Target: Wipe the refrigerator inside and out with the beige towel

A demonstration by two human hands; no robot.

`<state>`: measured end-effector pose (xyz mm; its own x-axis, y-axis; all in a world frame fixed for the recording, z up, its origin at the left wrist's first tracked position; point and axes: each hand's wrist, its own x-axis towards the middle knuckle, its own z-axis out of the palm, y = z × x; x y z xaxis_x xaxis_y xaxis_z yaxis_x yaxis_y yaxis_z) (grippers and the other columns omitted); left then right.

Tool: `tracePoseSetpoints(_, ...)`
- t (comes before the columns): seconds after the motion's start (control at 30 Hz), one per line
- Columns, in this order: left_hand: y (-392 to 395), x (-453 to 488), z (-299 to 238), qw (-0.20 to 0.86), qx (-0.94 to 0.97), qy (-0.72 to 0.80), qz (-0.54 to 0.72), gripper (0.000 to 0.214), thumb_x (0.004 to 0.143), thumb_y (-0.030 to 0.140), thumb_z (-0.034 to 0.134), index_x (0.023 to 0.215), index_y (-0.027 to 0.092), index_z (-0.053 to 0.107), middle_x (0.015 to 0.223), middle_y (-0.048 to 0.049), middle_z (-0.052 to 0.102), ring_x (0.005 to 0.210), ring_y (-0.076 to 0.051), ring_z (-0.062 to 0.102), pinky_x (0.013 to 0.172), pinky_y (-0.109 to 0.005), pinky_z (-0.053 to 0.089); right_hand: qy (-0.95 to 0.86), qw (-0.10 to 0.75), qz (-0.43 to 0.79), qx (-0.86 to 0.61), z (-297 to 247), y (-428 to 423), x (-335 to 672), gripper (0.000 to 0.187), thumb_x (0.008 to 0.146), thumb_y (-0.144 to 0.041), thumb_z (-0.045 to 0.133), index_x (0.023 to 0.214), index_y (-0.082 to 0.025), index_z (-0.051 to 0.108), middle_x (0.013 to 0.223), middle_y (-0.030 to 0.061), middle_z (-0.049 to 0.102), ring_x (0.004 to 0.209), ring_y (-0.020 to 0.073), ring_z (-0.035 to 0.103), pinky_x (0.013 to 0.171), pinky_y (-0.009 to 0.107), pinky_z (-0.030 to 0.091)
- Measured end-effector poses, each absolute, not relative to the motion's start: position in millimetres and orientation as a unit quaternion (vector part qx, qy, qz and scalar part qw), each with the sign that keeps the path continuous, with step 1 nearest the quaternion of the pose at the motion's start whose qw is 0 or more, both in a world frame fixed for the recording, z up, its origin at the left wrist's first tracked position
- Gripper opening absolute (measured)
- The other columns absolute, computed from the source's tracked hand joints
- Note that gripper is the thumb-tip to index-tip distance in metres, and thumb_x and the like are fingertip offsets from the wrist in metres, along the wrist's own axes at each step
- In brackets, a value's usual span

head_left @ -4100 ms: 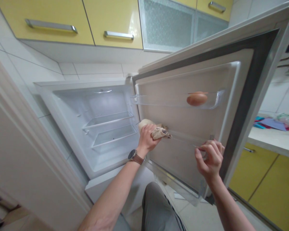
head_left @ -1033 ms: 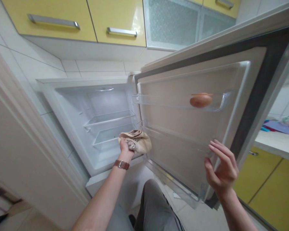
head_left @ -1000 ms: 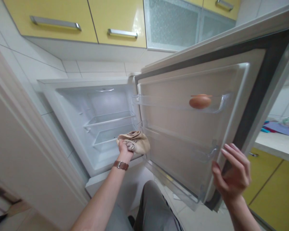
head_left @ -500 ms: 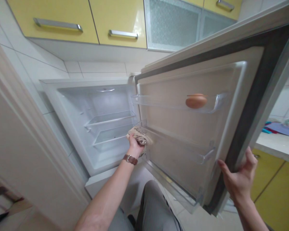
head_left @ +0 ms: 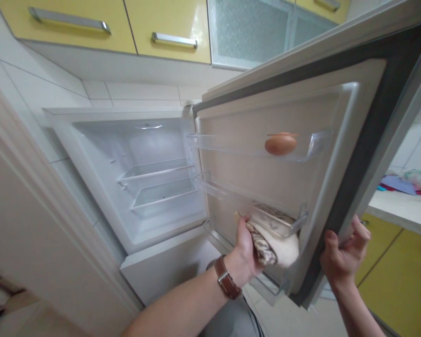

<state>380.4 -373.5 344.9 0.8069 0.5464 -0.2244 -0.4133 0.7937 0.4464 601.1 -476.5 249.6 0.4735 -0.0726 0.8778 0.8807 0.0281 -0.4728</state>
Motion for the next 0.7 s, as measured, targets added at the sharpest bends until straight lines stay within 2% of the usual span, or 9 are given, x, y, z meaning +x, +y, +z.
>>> tracePoseSetpoints(0.1, -382, 378, 350, 0.935, 0.181, 0.199, 0.23, 0.052, 0.1, 0.052, 0.047, 0.11, 0.01, 0.075, 0.098, -0.0155, 0.079, 0.092, -0.029, 0.079, 0.092, -0.042, 0.063, -0.349, 0.63, -0.38, -0.581, 250, -476, 602, 0.075, 0.092, -0.063, 0.063, 0.149, -0.016, 0.05, 0.139, 0.0167, 0.054, 0.133, 0.0362, 0.052, 0.115, 0.061, 0.039)
tracePoseSetpoints(0.17, -369, 373, 357, 0.926, 0.188, 0.199, 0.26, 0.05, 0.101, 0.05, 0.047, 0.109, 0.01, 0.075, 0.096, -0.0153, 0.079, 0.09, -0.028, 0.079, 0.091, -0.04, 0.063, -0.356, 0.628, -0.39, -0.572, 250, -477, 601, 0.073, 0.092, -0.059, 0.064, 0.149, -0.016, 0.051, 0.138, 0.0167, 0.053, 0.134, 0.0361, 0.052, 0.116, 0.061, 0.038)
tracePoseSetpoints(0.33, -300, 350, 376, 0.845, 0.136, 0.258, 0.448, 0.039, 0.104, 0.033, 0.038, 0.102, 0.015, 0.073, 0.078, -0.0065, 0.073, 0.07, -0.02, 0.074, 0.076, -0.032, 0.063, -0.364, 0.629, -0.403, -0.556, 252, -477, 597, 0.07, 0.092, -0.055, 0.067, 0.147, -0.015, 0.053, 0.136, 0.0166, 0.054, 0.132, 0.0363, 0.053, 0.115, 0.061, 0.038)
tracePoseSetpoints(0.43, -264, 337, 377, 0.76, 0.118, 0.284, 0.573, 0.037, 0.105, 0.031, 0.036, 0.104, 0.018, 0.07, 0.078, -0.0022, 0.071, 0.066, -0.017, 0.07, 0.071, -0.028, 0.061, -0.368, 0.629, -0.408, -0.55, 251, -477, 596, 0.07, 0.092, -0.054, 0.068, 0.148, -0.015, 0.053, 0.136, 0.0173, 0.055, 0.131, 0.0375, 0.054, 0.113, 0.061, 0.04)
tracePoseSetpoints(0.5, -253, 332, 372, 0.694, 0.151, 0.281, 0.645, 0.032, 0.104, 0.032, 0.039, 0.106, 0.019, 0.069, 0.091, -0.0031, 0.074, 0.078, -0.017, 0.073, 0.081, -0.029, 0.061, -0.365, 0.629, -0.411, -0.55, 251, -477, 596, 0.071, 0.092, -0.055, 0.068, 0.148, -0.014, 0.054, 0.135, 0.0176, 0.055, 0.13, 0.0381, 0.054, 0.112, 0.061, 0.04)
tracePoseSetpoints(0.57, -255, 330, 367, 0.604, 0.233, 0.262, 0.716, 0.025, 0.101, 0.034, 0.05, 0.11, 0.02, 0.068, 0.109, -0.0048, 0.075, 0.104, -0.018, 0.074, 0.101, -0.03, 0.057, -0.359, 0.628, -0.411, -0.554, 251, -477, 596, 0.071, 0.091, -0.056, 0.068, 0.146, -0.013, 0.054, 0.134, 0.0178, 0.056, 0.129, 0.0384, 0.054, 0.111, 0.061, 0.04)
tracePoseSetpoints(0.63, -268, 331, 364, 0.52, 0.326, 0.226, 0.756, 0.019, 0.094, 0.032, 0.063, 0.109, 0.022, 0.069, 0.122, -0.0055, 0.073, 0.13, -0.02, 0.064, 0.117, -0.03, 0.047, -0.355, 0.628, -0.409, -0.559, 252, -477, 596, 0.07, 0.092, -0.055, 0.067, 0.145, -0.013, 0.054, 0.133, 0.0177, 0.056, 0.129, 0.038, 0.054, 0.111, 0.061, 0.04)
tracePoseSetpoints(0.7, -291, 333, 368, 0.5, 0.41, 0.173, 0.743, 0.02, 0.086, 0.027, 0.072, 0.105, 0.023, 0.071, 0.128, -0.0052, 0.073, 0.146, -0.022, 0.052, 0.126, -0.032, 0.038, -0.354, 0.629, -0.406, -0.56, 253, -476, 595, 0.068, 0.092, -0.054, 0.066, 0.145, -0.013, 0.054, 0.133, 0.0172, 0.055, 0.129, 0.0369, 0.053, 0.111, 0.059, 0.039)
